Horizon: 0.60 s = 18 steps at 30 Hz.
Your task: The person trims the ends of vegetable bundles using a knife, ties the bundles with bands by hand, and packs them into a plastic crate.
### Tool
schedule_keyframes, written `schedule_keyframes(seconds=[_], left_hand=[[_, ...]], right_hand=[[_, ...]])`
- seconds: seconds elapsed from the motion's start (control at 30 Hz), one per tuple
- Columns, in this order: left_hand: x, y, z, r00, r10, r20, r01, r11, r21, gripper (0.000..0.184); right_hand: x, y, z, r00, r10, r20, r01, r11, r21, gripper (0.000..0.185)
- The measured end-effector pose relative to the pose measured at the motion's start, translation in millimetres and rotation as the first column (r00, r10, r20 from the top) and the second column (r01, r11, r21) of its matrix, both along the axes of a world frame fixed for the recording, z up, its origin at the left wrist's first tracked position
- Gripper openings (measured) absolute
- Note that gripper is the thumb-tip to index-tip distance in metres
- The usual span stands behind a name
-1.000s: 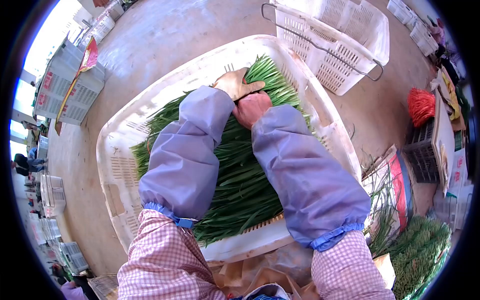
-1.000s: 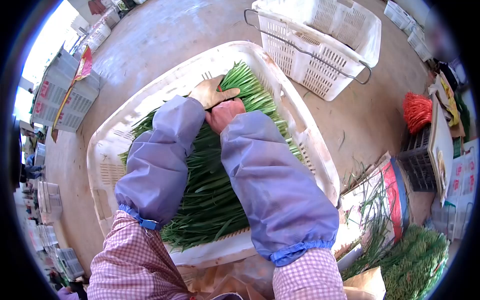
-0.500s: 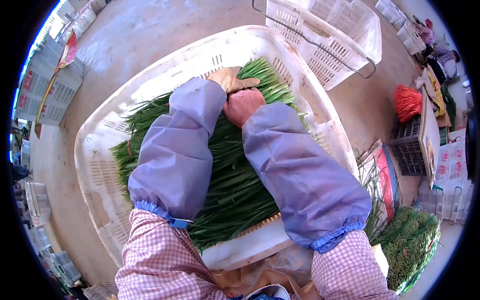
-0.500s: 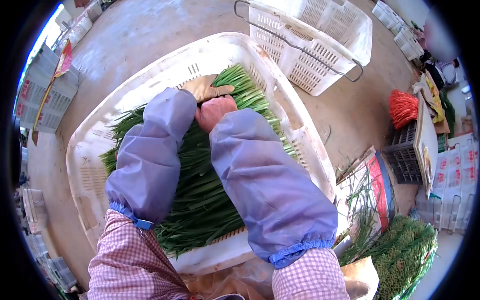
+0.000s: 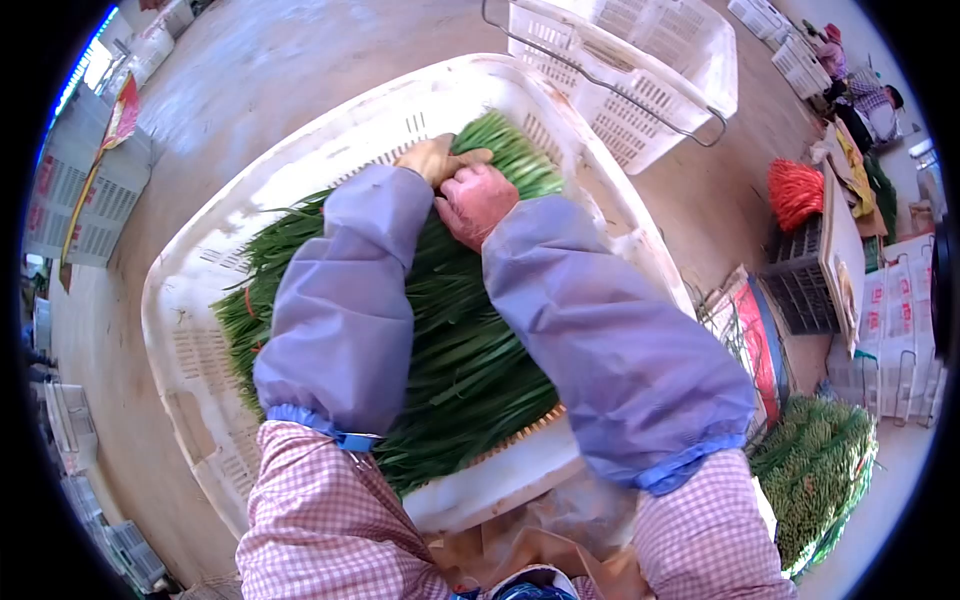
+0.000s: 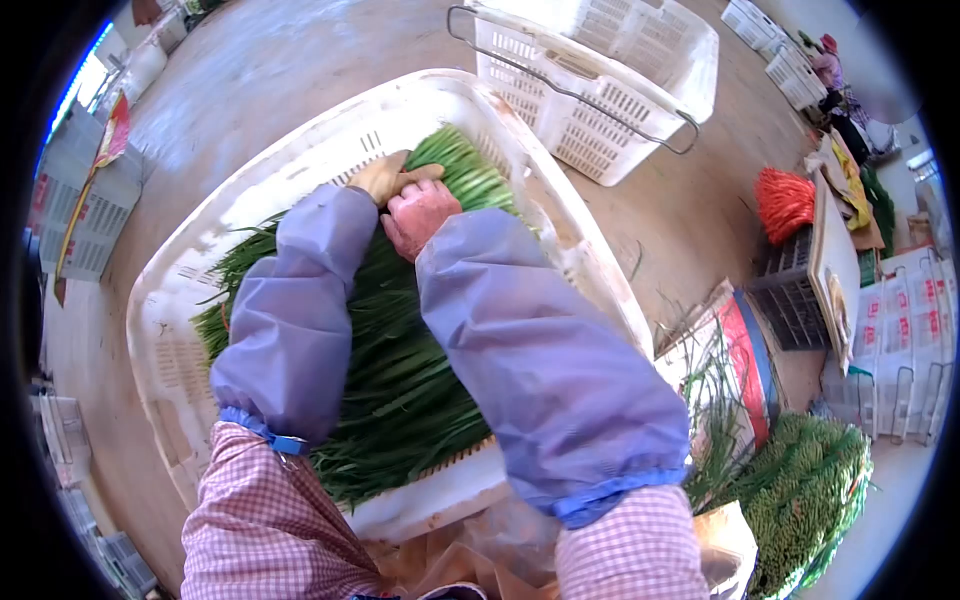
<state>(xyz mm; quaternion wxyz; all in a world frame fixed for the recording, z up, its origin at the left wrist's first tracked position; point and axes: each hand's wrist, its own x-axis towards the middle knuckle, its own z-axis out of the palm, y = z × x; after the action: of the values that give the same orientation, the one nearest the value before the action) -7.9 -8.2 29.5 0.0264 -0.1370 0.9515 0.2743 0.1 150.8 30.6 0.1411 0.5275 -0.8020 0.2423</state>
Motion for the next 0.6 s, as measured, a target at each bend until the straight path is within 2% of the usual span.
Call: schedule_keyframes(seconds=[0.07, 0.1, 0.13, 0.17, 0.2, 0.23, 0.27, 0.3, 0.33, 0.37, 0.43, 0.5, 0.57, 0.6], left_hand=[[7.4, -6.8, -0.5, 1.0, 0.009, -0.013, -0.008, 0.997, 0.072, 0.079], [11.7, -7.0, 9.6, 0.999, 0.026, -0.039, -0.021, 0.991, 0.133, 0.079], [20.7, 0.8, 35.5, 0.998, 0.004, 0.059, -0.012, 0.989, 0.147, 0.084], [26.3, 9.4, 34.5, 0.999, -0.008, -0.051, 0.008, 1.0, 0.017, 0.082], [31.9, 17.5, 32.8, 0.987, -0.035, -0.159, 0.017, 0.993, -0.114, 0.08], [39.5, 26.8, 31.4, 0.962, -0.078, -0.261, 0.012, 0.97, -0.242, 0.078], [50.5, 51.1, 44.3, 0.974, -0.072, -0.213, -0.006, 0.938, -0.348, 0.08], [59.1, 78.4, 57.3, 0.984, -0.062, -0.166, -0.02, 0.892, -0.451, 0.082], [60.4, 91.5, 30.7, 0.981, -0.125, -0.146, 0.043, 0.883, -0.468, 0.081], [61.8, 104.6, 11.1, 0.988, -0.081, -0.13, 0.001, 0.852, -0.523, 0.077], [53.1, 100.8, -3.9, 0.99, -0.057, -0.127, -0.02, 0.844, -0.536, 0.074], [51.7, 94.4, -3.9, 0.993, -0.083, -0.089, 0.019, 0.832, -0.555, 0.073], [47.7, 94.7, -1.5, 0.997, -0.054, -0.056, 0.016, 0.846, -0.532, 0.074], [47.0, 93.1, -4.5, 0.997, -0.047, -0.059, 0.009, 0.855, -0.519, 0.075]], right_hand=[[-8.1, 34.2, 53.3, 0.982, 0.06, -0.177, -0.053, 0.998, 0.046, 0.029], [-12.7, 58.1, 82.3, 0.989, 0.075, -0.129, -0.082, 0.995, -0.049, 0.035], [-16.4, 89.3, 114.2, 0.993, 0.082, -0.087, -0.09, 0.991, -0.094, 0.036], [-31.5, 116.8, 110.4, 0.975, 0.159, -0.154, -0.21, 0.883, -0.42, 0.029], [-26.0, 158.7, 135.7, 0.983, 0.175, 0.045, -0.142, 0.903, -0.405, 0.031], [-11.4, 192.7, 153.5, 0.973, 0.0, 0.23, 0.095, 0.91, -0.404, 0.027], [3.0, 226.7, 171.4, 0.897, -0.157, 0.414, 0.32, 0.876, -0.361, 0.024], [14.4, 255.6, 176.8, 0.875, -0.312, 0.371, 0.435, 0.843, -0.317, 0.023], [23.9, 286.3, 170.1, 0.818, -0.414, 0.4, 0.54, 0.792, -0.285, 0.023], [37.5, 314.7, 159.7, 0.746, -0.508, 0.43, 0.638, 0.731, -0.242, 0.023], [70.5, 360.0, 120.6, 0.599, -0.52, 0.61, 0.747, 0.638, -0.189, 0.022], [111.7, 387.2, 94.0, 0.56, -0.552, 0.618, 0.725, 0.688, -0.042, 0.018], [157.0, 389.7, 98.4, 0.537, -0.571, 0.621, 0.667, 0.738, 0.101, 0.015], [175.5, 399.6, 94.4, 0.632, -0.56, 0.535, 0.61, 0.786, 0.103, 0.015]])
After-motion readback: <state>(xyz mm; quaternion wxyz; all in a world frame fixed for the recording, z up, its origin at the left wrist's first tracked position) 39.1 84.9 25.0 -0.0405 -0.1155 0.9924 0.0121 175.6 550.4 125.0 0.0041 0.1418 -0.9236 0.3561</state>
